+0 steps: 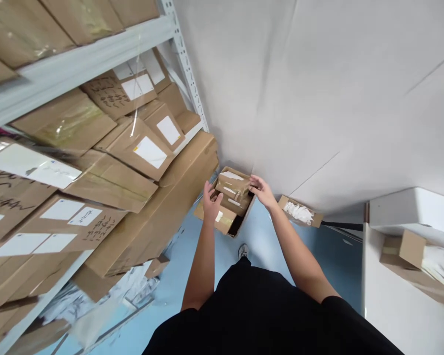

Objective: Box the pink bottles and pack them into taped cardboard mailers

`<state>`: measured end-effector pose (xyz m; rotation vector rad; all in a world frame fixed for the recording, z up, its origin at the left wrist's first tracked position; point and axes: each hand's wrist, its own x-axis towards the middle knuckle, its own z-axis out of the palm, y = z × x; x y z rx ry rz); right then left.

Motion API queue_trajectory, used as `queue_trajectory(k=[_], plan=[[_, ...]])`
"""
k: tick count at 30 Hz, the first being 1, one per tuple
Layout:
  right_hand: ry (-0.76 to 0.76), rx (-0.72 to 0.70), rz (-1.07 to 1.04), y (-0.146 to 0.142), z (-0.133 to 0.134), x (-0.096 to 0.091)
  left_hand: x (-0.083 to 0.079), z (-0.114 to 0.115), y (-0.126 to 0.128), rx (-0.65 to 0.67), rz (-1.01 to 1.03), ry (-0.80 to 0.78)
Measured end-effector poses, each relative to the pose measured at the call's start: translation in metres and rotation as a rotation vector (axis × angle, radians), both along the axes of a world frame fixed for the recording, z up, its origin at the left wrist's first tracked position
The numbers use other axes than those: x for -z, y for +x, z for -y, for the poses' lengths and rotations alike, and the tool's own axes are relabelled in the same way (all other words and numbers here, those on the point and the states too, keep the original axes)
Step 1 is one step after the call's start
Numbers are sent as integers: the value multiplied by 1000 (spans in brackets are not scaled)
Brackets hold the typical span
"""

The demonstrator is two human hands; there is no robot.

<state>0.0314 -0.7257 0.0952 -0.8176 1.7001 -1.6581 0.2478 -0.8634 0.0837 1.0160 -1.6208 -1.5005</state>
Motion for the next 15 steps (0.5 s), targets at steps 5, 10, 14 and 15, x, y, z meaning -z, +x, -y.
queue_trajectory(k=[5,10,14,15], plan=[[11,151,-83,-14,-58,-20,-11,-30,-58,196,-18,-28],[34,371,-148,-34,-152,-34,-21,-92,-131,430,-64,-40],[42,576,-160,-47,-250,-41,-29,-171,-193,650,-75,-31],[40,631,-159,-49,-276,-43,-31,-194,-208,712,-71,-33]])
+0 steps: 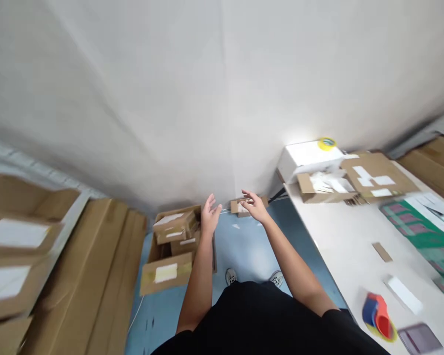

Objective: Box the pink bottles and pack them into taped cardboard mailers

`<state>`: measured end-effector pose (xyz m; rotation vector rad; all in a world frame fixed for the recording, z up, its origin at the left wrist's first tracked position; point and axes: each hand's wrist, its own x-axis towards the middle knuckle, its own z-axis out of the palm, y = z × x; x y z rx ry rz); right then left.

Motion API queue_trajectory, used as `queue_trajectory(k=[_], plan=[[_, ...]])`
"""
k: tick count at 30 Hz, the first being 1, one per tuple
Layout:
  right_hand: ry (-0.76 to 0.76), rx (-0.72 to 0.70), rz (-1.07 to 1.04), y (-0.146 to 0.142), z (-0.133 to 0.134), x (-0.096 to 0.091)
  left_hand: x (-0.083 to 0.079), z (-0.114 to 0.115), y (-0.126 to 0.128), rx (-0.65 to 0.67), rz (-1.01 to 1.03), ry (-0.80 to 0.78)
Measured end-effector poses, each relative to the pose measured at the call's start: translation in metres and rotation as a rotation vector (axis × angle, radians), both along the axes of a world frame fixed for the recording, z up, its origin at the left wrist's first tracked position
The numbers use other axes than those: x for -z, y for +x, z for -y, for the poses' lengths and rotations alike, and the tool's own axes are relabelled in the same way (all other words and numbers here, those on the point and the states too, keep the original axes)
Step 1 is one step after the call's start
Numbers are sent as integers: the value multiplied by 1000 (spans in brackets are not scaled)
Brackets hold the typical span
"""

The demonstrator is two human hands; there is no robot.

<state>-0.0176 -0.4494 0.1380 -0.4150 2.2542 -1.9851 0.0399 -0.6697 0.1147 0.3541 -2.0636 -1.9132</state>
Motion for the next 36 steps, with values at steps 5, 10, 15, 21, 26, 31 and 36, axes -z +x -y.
queue_trajectory(k=[5,10,15,21,26,31,36], plan=[[-4,274,-12,2,-138,-6,-12,-133,-62,307,-5,-9],[-35,522,-15,26,-273,-5,-21,-274,-92,577,-23,-12],[-50,760,-13,66,-382,-2,-22,-400,-101,784,-25,-12],[-106,1027,12,116,-467,8,-22,-519,-102,1053,-18,-15],[-174,1235,47,140,-501,26,-15,-591,-108,1234,13,-58],[-184,1458,87,146,-519,37,-4,-647,-118,1459,30,-73],[-159,1690,117,152,-520,43,3,-697,-130,1664,55,-91]])
